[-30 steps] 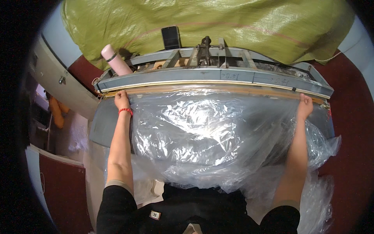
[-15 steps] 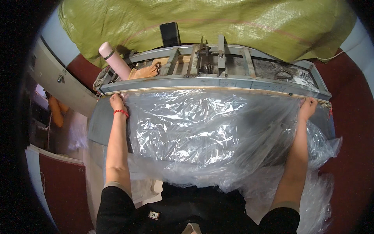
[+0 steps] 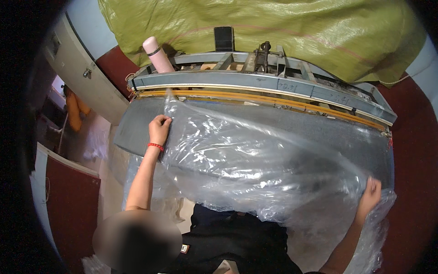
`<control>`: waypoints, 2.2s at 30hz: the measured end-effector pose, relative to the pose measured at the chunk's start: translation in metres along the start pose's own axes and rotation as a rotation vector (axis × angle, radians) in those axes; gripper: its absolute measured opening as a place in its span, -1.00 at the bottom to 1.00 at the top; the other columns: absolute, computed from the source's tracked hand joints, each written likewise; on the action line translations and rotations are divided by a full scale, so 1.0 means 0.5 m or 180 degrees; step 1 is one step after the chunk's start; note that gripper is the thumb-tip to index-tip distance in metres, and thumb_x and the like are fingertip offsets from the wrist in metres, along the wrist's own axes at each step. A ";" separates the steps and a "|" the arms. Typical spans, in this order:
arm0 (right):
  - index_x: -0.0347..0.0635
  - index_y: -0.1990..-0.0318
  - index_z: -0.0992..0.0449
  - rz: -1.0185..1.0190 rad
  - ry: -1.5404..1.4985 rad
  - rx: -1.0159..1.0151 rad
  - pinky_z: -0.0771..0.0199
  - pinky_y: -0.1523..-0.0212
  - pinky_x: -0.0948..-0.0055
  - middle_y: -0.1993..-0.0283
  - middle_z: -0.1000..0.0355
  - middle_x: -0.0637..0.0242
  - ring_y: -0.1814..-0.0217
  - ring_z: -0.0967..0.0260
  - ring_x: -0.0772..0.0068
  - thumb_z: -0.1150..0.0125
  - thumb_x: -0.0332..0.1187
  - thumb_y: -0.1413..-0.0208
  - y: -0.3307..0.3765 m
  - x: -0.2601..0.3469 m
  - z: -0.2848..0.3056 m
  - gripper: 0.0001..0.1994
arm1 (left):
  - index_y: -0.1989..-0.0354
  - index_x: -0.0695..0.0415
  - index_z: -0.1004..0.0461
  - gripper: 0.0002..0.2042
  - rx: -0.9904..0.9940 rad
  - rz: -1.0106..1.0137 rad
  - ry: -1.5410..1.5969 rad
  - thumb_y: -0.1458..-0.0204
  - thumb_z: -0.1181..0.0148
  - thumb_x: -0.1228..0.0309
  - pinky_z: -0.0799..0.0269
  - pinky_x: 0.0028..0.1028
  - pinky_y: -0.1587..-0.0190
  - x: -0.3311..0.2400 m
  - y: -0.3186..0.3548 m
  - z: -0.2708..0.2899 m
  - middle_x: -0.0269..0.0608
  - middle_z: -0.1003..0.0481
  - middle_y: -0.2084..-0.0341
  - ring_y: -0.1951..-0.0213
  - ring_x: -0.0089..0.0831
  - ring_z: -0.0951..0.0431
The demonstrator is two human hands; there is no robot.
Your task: The person is manipulating and sealing plastic film using an industrial heat sealing machine.
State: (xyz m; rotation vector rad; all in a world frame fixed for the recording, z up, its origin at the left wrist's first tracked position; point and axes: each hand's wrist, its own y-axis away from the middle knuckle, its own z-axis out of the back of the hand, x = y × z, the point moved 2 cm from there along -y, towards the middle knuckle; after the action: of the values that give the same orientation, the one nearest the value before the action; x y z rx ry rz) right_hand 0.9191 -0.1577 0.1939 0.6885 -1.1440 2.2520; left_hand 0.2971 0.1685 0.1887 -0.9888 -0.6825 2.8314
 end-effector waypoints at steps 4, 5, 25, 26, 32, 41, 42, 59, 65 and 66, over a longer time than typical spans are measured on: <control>-0.31 0.55 -0.36 -0.0507 0.1716 0.1914 -0.24 0.42 0.39 0.51 -0.34 0.20 0.43 -0.29 0.29 -0.10 -0.44 0.13 0.178 -0.219 0.128 -0.88 | 0.50 0.27 -0.37 -0.94 0.0167 -0.0799 0.0670 0.10 -0.04 0.53 -0.30 -0.57 0.38 -0.096 0.038 -0.035 -0.22 -0.40 0.58 0.47 -0.52 -0.40; -0.32 0.56 -0.39 -0.0357 0.2121 0.2883 -0.26 0.39 0.31 0.47 -0.35 0.10 0.39 -0.31 0.17 -0.10 -0.42 0.16 0.208 -0.226 0.143 -0.88 | 0.50 0.27 -0.34 -0.94 0.0323 -0.0746 0.0964 0.07 -0.02 0.54 -0.30 -0.59 0.38 -0.118 0.053 -0.039 -0.27 -0.38 0.59 0.47 -0.58 -0.38; -0.29 0.17 -0.34 0.1255 -0.0970 0.1990 -0.33 0.23 0.29 0.25 -0.36 0.02 0.22 -0.34 0.08 -0.21 -0.22 0.18 0.087 0.670 -0.581 -0.58 | 0.18 0.22 -0.30 -0.67 0.1307 -0.2350 0.1642 0.19 -0.13 0.48 -0.15 -0.26 -0.01 -0.351 0.216 -0.053 -0.05 -0.32 0.15 0.03 -0.12 -0.25; -0.28 0.24 -0.38 0.0830 -0.0986 0.2541 -0.35 0.30 0.32 0.33 -0.40 0.08 0.28 -0.37 0.18 -0.18 -0.25 0.13 0.090 0.659 -0.607 -0.67 | 0.15 0.19 -0.31 -0.63 0.1015 -0.2542 0.1267 0.21 -0.14 0.48 -0.12 -0.26 -0.03 -0.337 0.209 -0.041 -0.05 -0.31 0.13 0.00 -0.12 -0.22; -0.21 0.33 -0.42 -0.0747 -0.3027 0.1720 -0.21 0.45 0.65 0.44 -0.34 0.42 0.47 -0.19 0.66 0.00 -0.31 -0.03 0.019 0.607 -0.485 -0.83 | 0.15 0.22 -0.27 -0.72 0.2324 -0.0561 0.2160 0.11 0.07 0.52 -0.32 -0.62 0.41 -0.156 0.132 0.021 -0.29 -0.43 0.45 0.46 -0.62 -0.39; -0.29 0.22 -0.41 -0.0334 -0.1159 -0.0191 -0.24 0.28 0.56 0.33 -0.37 0.36 0.33 -0.24 0.55 0.08 -0.20 -0.08 -0.222 0.017 -0.174 -0.69 | 0.52 0.22 -0.44 -0.86 0.3134 0.1021 -0.0617 0.15 0.06 0.48 -0.36 -0.52 0.59 0.178 0.035 0.308 -0.26 -0.44 0.66 0.60 -0.55 -0.44; -0.30 0.24 -0.41 -0.0364 -0.0801 -0.0079 -0.24 0.27 0.56 0.33 -0.37 0.35 0.32 -0.25 0.55 0.08 -0.19 -0.09 -0.236 -0.059 -0.147 -0.68 | 0.52 0.22 -0.45 -0.87 0.2601 0.1118 -0.0682 0.17 0.06 0.50 -0.35 -0.51 0.61 0.233 -0.006 0.366 -0.24 -0.43 0.69 0.65 -0.55 -0.42; -0.18 0.11 -0.33 -0.0862 0.2716 0.0190 -0.25 0.28 0.14 0.21 -0.35 -0.02 0.19 -0.27 -0.11 0.26 -0.08 -0.11 -0.234 -0.325 0.034 -0.61 | -0.15 -0.19 -0.03 -0.38 0.0676 0.0791 -0.1822 0.11 0.09 -0.11 0.22 0.13 -0.10 0.257 -0.134 0.113 -0.31 0.06 -0.19 -0.19 -0.04 0.12; -0.22 0.08 -0.29 -0.0785 0.3051 0.0302 -0.25 0.25 0.15 0.21 -0.35 -0.03 0.17 -0.27 -0.09 0.27 -0.10 -0.12 -0.243 -0.261 0.006 -0.60 | -0.13 -0.29 -0.07 -0.39 0.0723 0.1521 -0.2038 0.13 0.19 -0.22 0.31 0.14 -0.10 0.322 -0.183 0.152 -0.39 0.05 -0.19 -0.22 -0.11 0.21; -0.26 0.08 -0.29 -0.0745 0.3084 0.0404 -0.25 0.24 0.15 0.21 -0.35 -0.05 0.16 -0.27 -0.08 0.26 -0.07 -0.11 -0.254 -0.283 -0.004 -0.56 | -0.12 -0.21 -0.12 -0.39 0.0951 0.1045 -0.1766 0.11 0.17 -0.20 0.25 0.01 -0.13 0.388 -0.208 0.162 -0.33 -0.02 -0.16 -0.21 -0.20 0.14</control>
State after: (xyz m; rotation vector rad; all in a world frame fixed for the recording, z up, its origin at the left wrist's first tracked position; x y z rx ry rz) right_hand 1.1049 -0.1217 0.1748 -0.2420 -0.4129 2.0376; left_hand 0.0860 0.2700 0.1776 -0.2824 -0.1054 3.3895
